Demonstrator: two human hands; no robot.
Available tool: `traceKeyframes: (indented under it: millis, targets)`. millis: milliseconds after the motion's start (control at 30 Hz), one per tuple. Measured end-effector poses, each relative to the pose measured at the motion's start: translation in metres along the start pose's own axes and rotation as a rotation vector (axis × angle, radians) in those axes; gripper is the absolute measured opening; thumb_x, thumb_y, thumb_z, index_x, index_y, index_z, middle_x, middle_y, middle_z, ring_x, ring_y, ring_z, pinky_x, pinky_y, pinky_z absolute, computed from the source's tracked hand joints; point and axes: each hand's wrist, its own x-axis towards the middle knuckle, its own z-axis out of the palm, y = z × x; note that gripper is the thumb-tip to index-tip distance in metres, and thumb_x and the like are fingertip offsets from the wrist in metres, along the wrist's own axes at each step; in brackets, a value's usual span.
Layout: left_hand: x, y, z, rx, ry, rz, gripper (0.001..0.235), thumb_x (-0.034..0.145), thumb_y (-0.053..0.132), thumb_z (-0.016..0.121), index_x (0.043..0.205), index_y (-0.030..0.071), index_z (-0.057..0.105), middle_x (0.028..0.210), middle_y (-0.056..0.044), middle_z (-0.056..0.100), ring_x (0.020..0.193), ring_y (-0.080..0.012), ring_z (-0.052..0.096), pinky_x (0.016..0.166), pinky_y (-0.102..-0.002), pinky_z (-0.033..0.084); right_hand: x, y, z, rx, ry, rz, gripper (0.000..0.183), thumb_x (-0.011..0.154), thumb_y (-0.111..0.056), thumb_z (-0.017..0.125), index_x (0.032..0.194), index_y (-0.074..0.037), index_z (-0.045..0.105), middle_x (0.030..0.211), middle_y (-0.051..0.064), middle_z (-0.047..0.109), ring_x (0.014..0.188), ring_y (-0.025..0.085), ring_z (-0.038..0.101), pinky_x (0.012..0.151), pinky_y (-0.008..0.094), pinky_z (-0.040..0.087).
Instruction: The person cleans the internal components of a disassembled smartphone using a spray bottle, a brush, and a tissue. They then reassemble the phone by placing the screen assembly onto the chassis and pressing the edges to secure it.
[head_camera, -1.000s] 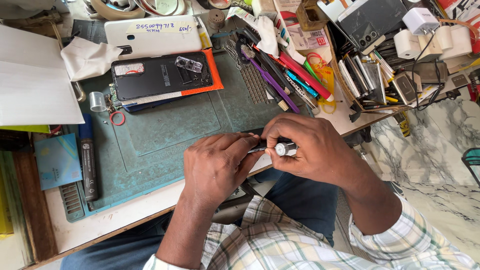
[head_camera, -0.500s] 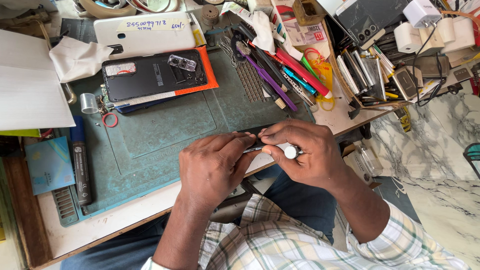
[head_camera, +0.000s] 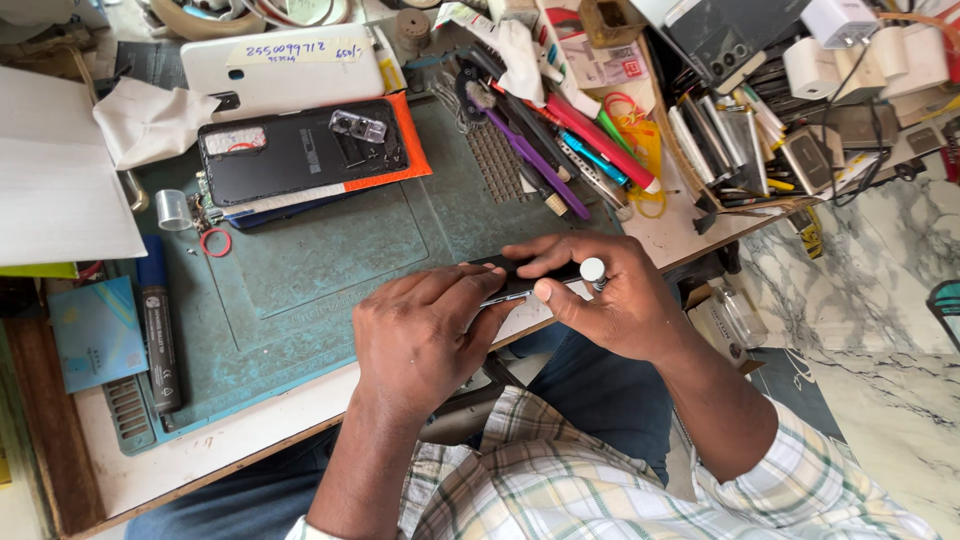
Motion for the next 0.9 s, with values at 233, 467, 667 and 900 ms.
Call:
traceKeyframes:
  millis: [233,467,667,900]
  targets:
    - [0.002,0.0,0.0,0.004,-0.006,0.006,0.021,0.084,0.03,0.084,0.098,0.016,0.078,0.097,-0.001,0.079,0.088,-0.0184,0.077,0.071,-0.034,0.059,-0.003,-0.001,0.003,-0.122,0.022,-0.071,0.014,0.095,-0.002,0.069,0.108,0.002,0.072,0.118,0.017,0.078,0.12,0.027,0.075,0.109,0.039,0.058]
    - [0.001,0.001,0.001,0.002,0.0,-0.003,0.02,0.085,0.03,0.084,0.097,0.015,0.078,0.097,-0.001,0.079,0.088,-0.0188,0.077,0.069,-0.034,0.059,-0.003,0.004,0.014,-0.073,0.086,-0.16,0.015,0.096,-0.008,0.073,0.106,0.002,0.07,0.114,0.018,0.075,0.118,0.027,0.075,0.112,0.043,0.057]
    - [0.0,0.001,0.0,0.009,0.004,0.011,0.02,0.085,0.029,0.084,0.098,0.015,0.078,0.097,-0.003,0.079,0.09,-0.0201,0.077,0.072,-0.035,0.059,-0.006,0.004,0.015,-0.015,0.073,-0.075,0.012,0.095,-0.006,0.071,0.103,0.002,0.069,0.115,0.019,0.076,0.12,0.027,0.074,0.112,0.043,0.056]
    - [-0.001,0.003,-0.001,0.003,0.016,0.045,0.02,0.086,0.028,0.083,0.1,0.015,0.077,0.1,0.0,0.079,0.098,-0.0206,0.077,0.08,-0.036,0.06,-0.003,-0.001,0.012,-0.011,0.022,-0.026,0.013,0.088,0.001,0.067,0.101,0.002,0.067,0.122,0.021,0.074,0.125,0.028,0.071,0.109,0.042,0.055]
